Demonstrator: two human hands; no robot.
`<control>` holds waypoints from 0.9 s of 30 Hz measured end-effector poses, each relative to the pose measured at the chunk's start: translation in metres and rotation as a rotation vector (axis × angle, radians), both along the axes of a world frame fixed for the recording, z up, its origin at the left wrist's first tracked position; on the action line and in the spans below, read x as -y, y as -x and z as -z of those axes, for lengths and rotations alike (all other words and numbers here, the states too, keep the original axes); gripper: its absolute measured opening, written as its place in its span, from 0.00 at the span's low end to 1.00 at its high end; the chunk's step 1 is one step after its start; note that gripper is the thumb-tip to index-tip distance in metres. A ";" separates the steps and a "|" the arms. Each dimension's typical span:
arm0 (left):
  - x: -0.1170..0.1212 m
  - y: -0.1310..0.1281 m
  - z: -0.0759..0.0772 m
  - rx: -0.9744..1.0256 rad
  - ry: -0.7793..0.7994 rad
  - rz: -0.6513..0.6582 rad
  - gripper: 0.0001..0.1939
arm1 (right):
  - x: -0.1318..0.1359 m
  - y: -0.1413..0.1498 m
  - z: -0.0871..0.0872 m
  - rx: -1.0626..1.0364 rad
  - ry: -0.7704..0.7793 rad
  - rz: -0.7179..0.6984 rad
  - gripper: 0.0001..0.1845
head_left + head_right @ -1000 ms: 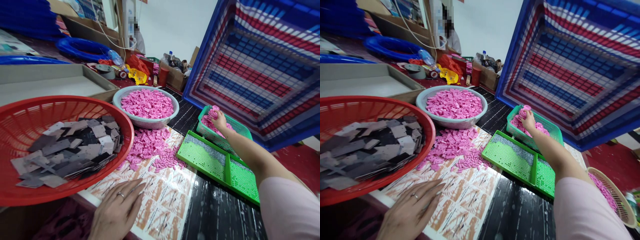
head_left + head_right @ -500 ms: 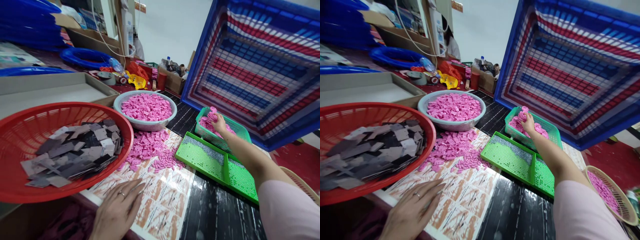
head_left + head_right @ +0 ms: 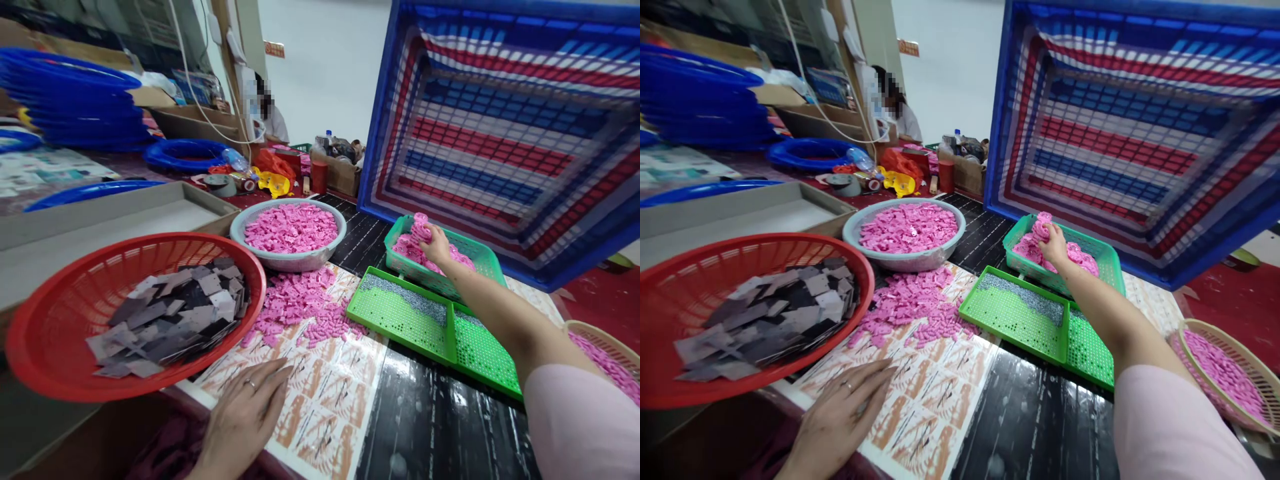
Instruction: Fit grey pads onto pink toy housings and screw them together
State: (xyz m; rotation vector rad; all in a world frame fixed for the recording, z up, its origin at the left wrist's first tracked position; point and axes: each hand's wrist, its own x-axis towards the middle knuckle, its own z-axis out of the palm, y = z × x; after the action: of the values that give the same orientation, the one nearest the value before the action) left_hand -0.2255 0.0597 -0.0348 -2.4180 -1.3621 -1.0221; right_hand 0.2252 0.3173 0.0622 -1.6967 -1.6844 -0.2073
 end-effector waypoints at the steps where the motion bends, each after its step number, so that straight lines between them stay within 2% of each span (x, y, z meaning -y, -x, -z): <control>1: 0.000 0.000 0.000 0.002 0.010 0.000 0.11 | 0.005 0.001 -0.004 -0.007 -0.015 -0.007 0.21; 5: 0.000 -0.003 -0.003 0.008 0.005 -0.001 0.11 | 0.033 0.011 -0.022 -0.038 -0.094 -0.050 0.21; 8: 0.001 -0.006 -0.007 0.019 0.016 -0.010 0.11 | 0.065 0.029 -0.033 -0.066 -0.161 -0.108 0.22; 10: 0.003 -0.008 -0.010 0.040 0.046 0.003 0.11 | 0.095 0.047 -0.036 -0.081 -0.191 -0.169 0.25; 13: 0.005 -0.011 -0.020 0.093 0.116 0.049 0.14 | 0.155 0.077 -0.032 -0.090 -0.189 -0.297 0.26; 15: 0.007 -0.016 -0.030 0.121 0.169 0.110 0.20 | 0.200 0.097 -0.025 -0.100 -0.158 -0.400 0.28; 17: 0.006 -0.022 -0.043 0.111 0.235 0.195 0.30 | 0.244 0.115 -0.014 -0.169 -0.070 -0.607 0.31; 20: 0.004 -0.036 -0.063 0.008 0.312 0.356 0.45 | 0.296 0.132 0.010 -0.165 0.066 -0.770 0.32; 23: 0.001 -0.054 -0.080 -0.152 0.380 0.567 0.52 | 0.322 0.136 0.040 -0.080 0.149 -0.918 0.31; 27: 0.001 -0.076 -0.089 -0.305 0.480 0.768 0.52 | 0.325 0.131 0.066 0.064 0.153 -1.038 0.29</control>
State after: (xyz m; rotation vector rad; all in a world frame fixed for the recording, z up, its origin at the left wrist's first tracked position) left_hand -0.1496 0.0584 0.0541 -3.3990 -0.6071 -0.4021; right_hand 0.0946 -0.0079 -0.0033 -0.7221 -2.4319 0.3678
